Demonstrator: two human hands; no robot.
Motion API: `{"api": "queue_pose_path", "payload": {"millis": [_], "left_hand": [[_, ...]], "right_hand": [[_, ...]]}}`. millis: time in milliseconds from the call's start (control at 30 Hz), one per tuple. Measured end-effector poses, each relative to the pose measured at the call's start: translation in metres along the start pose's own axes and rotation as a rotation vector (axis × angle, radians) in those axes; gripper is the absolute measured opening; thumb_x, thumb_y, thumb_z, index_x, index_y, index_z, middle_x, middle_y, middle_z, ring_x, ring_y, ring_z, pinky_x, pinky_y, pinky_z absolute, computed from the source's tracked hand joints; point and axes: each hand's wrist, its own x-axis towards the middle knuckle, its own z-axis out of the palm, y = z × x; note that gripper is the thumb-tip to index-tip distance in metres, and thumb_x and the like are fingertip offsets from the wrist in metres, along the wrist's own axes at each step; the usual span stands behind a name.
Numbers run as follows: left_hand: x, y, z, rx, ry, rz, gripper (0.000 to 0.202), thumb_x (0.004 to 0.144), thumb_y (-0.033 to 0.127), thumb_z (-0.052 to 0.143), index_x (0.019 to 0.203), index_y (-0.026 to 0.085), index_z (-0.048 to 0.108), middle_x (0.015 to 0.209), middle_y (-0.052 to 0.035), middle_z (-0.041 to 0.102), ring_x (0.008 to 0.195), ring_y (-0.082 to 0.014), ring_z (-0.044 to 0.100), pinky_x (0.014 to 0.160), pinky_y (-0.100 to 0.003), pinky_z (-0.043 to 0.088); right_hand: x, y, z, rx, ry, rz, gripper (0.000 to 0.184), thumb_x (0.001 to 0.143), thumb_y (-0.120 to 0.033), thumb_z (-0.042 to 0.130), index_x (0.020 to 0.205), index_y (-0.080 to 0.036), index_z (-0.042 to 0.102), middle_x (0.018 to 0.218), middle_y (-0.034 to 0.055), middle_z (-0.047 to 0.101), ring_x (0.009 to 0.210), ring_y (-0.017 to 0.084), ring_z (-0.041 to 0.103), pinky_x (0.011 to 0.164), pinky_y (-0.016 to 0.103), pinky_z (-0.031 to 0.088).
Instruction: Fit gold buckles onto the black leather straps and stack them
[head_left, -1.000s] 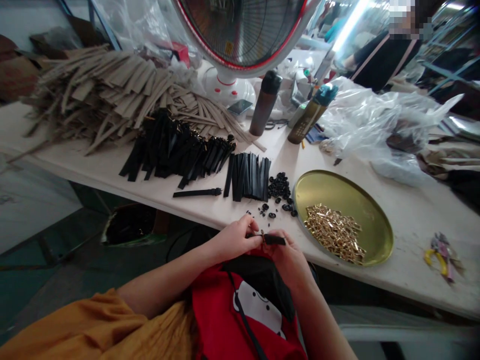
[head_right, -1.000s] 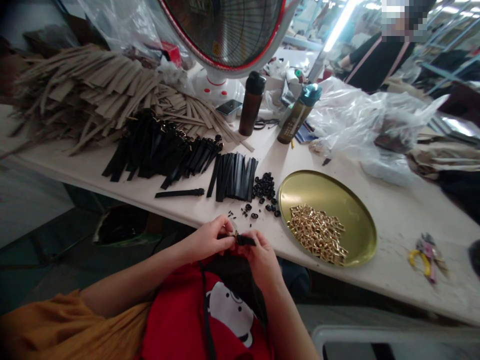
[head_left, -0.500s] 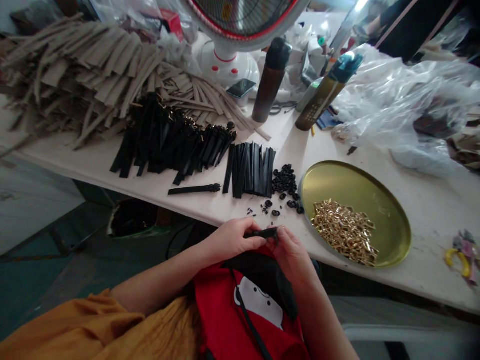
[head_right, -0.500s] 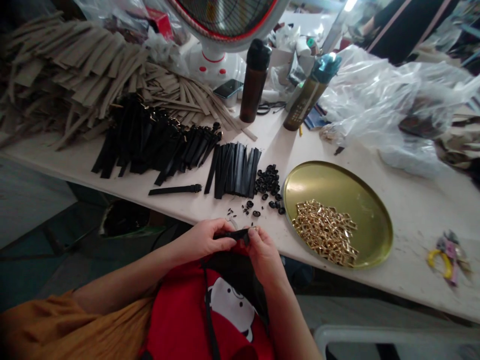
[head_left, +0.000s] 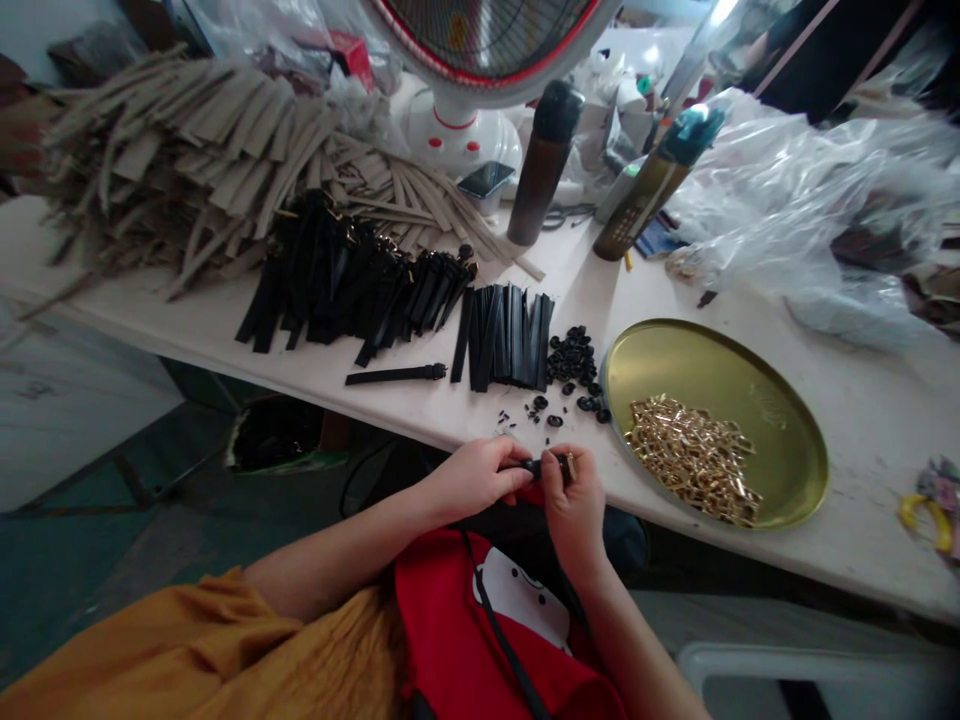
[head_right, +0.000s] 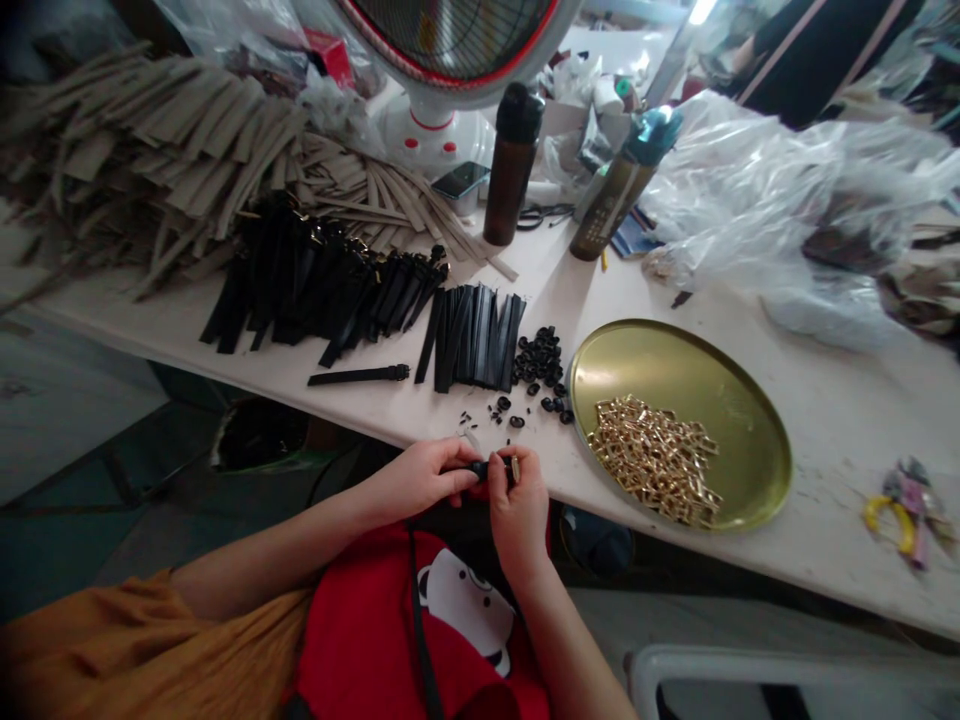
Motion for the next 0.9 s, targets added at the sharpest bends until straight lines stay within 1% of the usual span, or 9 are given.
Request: {"api": "queue_pose_path", "payload": {"millis": [100, 233, 300, 467, 567, 633, 700, 800, 900], "left_hand": [[0.001, -0.002, 0.005, -0.026, 0.036, 0.018, 0.02, 0.078, 0.026, 0.048, 0.093, 0.014, 0.055, 0.078, -0.0022, 0.064, 0.058, -0.0102, 0.058, 0.06, -0.023, 0.045], [0.0, -0.006, 0.005, -0.115, -0.045, -0.01, 0.024, 0.076, 0.024, 0.051, 0.097, 0.013, 0.051, 0.075, -0.0022, 0.064, 0.057, -0.0101, 0.058, 0.061, -0.023, 0.045], [-0.003, -0.005, 0.004, -0.082, -0.066, -0.009, 0.028, 0.075, 0.024, 0.053, 0.101, 0.013, 0.049, 0.072, -0.0016, 0.064, 0.059, -0.0108, 0.059, 0.061, -0.023, 0.045], [-0.018, 0.001, 0.006, 0.142, 0.054, 0.064, 0.039, 0.074, 0.021, 0.054, 0.111, 0.015, 0.044, 0.077, -0.002, 0.066, 0.071, -0.0143, 0.061, 0.067, -0.025, 0.045], [-0.022, 0.004, -0.002, 0.305, 0.15, 0.116, 0.044, 0.076, 0.026, 0.054, 0.117, 0.017, 0.041, 0.087, -0.0032, 0.066, 0.082, -0.0169, 0.061, 0.073, -0.027, 0.045], [-0.021, 0.004, -0.022, 0.469, 0.264, 0.129, 0.041, 0.079, 0.03, 0.053, 0.116, 0.018, 0.043, 0.092, -0.0048, 0.065, 0.086, -0.019, 0.06, 0.075, -0.028, 0.044], [-0.016, 0.002, -0.052, 0.67, 0.428, 0.123, 0.032, 0.082, 0.034, 0.049, 0.11, 0.019, 0.05, 0.098, -0.0067, 0.063, 0.09, -0.021, 0.059, 0.078, -0.03, 0.042], [-0.004, -0.008, -0.106, 0.978, 0.59, 0.064, 0.026, 0.086, 0.033, 0.042, 0.102, 0.018, 0.057, 0.095, -0.0068, 0.063, 0.09, -0.0196, 0.058, 0.081, -0.029, 0.04], [0.008, -0.02, -0.142, 1.037, 0.643, 0.017, 0.025, 0.086, 0.026, 0.043, 0.102, 0.016, 0.059, 0.097, -0.0094, 0.061, 0.091, -0.0195, 0.055, 0.082, -0.03, 0.038]], "right_hand": [[-0.005, -0.002, 0.001, 0.053, -0.028, -0.006, 0.021, 0.08, -0.041, 0.049, 0.08, -0.02, 0.049, 0.067, -0.001, 0.051, 0.06, 0.015, 0.047, 0.056, 0.026, 0.035], [-0.012, 0.0, -0.007, 0.297, -0.205, 0.1, 0.03, 0.083, -0.048, 0.041, 0.08, -0.021, 0.052, 0.055, -0.0048, 0.042, 0.049, 0.012, 0.04, 0.048, 0.024, 0.031], [-0.017, 0.001, -0.011, 0.338, -0.235, 0.123, 0.036, 0.085, -0.05, 0.036, 0.086, -0.021, 0.056, 0.051, -0.0055, 0.038, 0.047, 0.012, 0.037, 0.046, 0.024, 0.029], [-0.023, -0.004, -0.005, 0.3, -0.228, 0.107, 0.039, 0.081, -0.051, 0.044, 0.096, -0.02, 0.062, 0.057, -0.0008, 0.048, 0.054, 0.015, 0.043, 0.047, 0.026, 0.032], [-0.018, -0.01, 0.005, 0.38, -0.305, 0.1, 0.045, 0.081, -0.054, 0.043, 0.105, -0.02, 0.059, 0.062, 0.0005, 0.053, 0.056, 0.015, 0.045, 0.05, 0.027, 0.035], [-0.012, -0.012, 0.012, 0.433, -0.36, 0.107, 0.051, 0.083, -0.055, 0.038, 0.118, -0.019, 0.049, 0.056, -0.0027, 0.05, 0.049, 0.013, 0.041, 0.05, 0.027, 0.035], [-0.002, -0.009, 0.017, 0.445, -0.335, 0.091, 0.055, 0.083, -0.055, 0.038, 0.124, -0.018, 0.041, 0.052, -0.0053, 0.047, 0.047, 0.012, 0.038, 0.05, 0.026, 0.035], [0.014, 0.0, 0.018, 0.358, -0.262, 0.039, 0.054, 0.079, -0.052, 0.047, 0.12, -0.016, 0.045, 0.054, -0.0053, 0.046, 0.05, 0.012, 0.042, 0.053, 0.027, 0.036], [0.028, 0.012, 0.016, 0.211, -0.232, -0.015, 0.047, 0.078, -0.049, 0.051, 0.111, -0.016, 0.053, 0.057, -0.0036, 0.047, 0.053, 0.014, 0.045, 0.054, 0.028, 0.036]]}}
